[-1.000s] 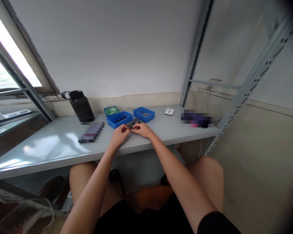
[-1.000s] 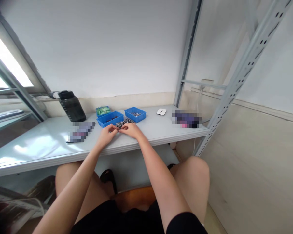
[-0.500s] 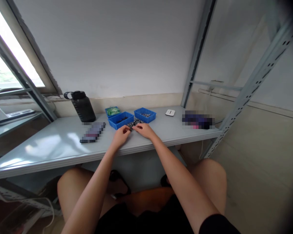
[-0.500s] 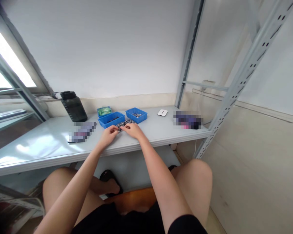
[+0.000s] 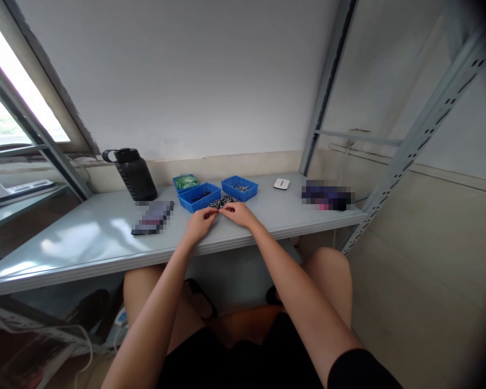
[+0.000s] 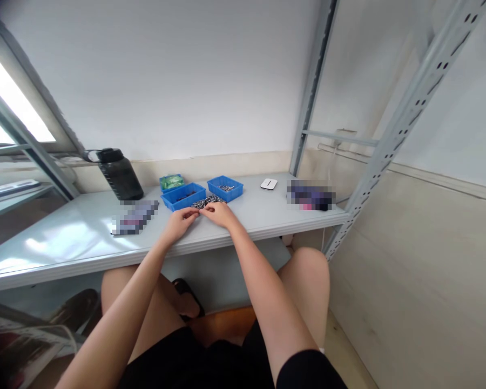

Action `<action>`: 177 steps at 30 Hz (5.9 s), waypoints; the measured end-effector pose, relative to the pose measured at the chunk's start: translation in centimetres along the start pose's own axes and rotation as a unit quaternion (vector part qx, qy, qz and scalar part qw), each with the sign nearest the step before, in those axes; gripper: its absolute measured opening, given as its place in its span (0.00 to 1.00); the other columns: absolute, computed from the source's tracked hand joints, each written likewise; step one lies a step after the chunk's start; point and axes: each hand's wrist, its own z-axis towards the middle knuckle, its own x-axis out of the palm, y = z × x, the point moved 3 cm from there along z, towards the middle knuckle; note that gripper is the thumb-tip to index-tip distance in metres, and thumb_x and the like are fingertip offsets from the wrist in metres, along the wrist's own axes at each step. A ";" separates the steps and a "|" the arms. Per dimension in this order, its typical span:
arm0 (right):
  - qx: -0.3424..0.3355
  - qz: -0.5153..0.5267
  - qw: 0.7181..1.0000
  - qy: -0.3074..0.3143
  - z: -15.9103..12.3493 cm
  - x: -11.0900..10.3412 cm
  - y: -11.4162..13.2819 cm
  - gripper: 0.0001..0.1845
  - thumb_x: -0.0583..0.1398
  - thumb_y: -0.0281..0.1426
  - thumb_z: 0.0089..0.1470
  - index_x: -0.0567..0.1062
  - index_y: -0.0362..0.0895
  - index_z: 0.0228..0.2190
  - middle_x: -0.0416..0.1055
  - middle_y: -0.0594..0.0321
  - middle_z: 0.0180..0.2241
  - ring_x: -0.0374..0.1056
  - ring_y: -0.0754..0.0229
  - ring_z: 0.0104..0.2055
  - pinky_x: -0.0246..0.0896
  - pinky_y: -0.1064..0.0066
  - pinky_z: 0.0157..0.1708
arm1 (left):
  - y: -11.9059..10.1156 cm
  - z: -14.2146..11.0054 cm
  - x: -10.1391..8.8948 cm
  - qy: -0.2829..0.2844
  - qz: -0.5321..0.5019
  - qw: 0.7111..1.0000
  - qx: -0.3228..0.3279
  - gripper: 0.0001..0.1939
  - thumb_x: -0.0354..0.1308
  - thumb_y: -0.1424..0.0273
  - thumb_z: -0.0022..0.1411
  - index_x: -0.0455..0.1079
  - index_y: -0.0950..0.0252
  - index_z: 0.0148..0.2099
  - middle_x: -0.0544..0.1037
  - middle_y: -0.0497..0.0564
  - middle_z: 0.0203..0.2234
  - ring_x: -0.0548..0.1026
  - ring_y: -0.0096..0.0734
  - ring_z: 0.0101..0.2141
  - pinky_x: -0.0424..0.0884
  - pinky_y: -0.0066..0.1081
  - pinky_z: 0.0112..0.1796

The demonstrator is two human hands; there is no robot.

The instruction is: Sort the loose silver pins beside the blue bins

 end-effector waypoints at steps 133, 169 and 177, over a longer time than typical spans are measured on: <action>0.016 0.030 0.999 -0.004 -0.1 0.0 0.2 0.12 0.54 0.34 0.58 0.73 0.42 0.27 0.72 0.65 0.27 0.65 0.64 0.31 0.56 0.73 0.36 | 0.3 -0.4 0.0 0.010 0.044 0.998 -0.036 0.14 0.55 0.61 0.65 0.73 0.67 0.41 0.78 0.50 0.34 0.76 0.32 0.35 0.72 0.38 0.41; 0.043 0.010 0.997 -0.060 0.4 0.4 -1.7 0.09 0.55 0.32 0.56 0.74 0.44 0.31 0.74 0.63 0.29 0.69 0.61 0.34 0.59 0.72 0.36 | -0.9 3.5 -4.5 -0.193 0.224 0.949 -0.105 0.22 0.50 0.64 0.63 0.66 0.69 0.56 0.80 0.64 0.34 0.76 0.57 0.40 0.67 0.42 0.38; 0.034 0.006 0.997 -0.070 0.5 0.2 -1.5 0.08 0.55 0.31 0.55 0.75 0.43 0.30 0.75 0.62 0.29 0.68 0.61 0.33 0.60 0.72 0.37 | -0.4 1.4 0.6 -0.030 0.252 0.967 -0.023 0.12 0.54 0.63 0.65 0.70 0.66 0.46 0.77 0.53 0.36 0.76 0.35 0.36 0.71 0.38 0.40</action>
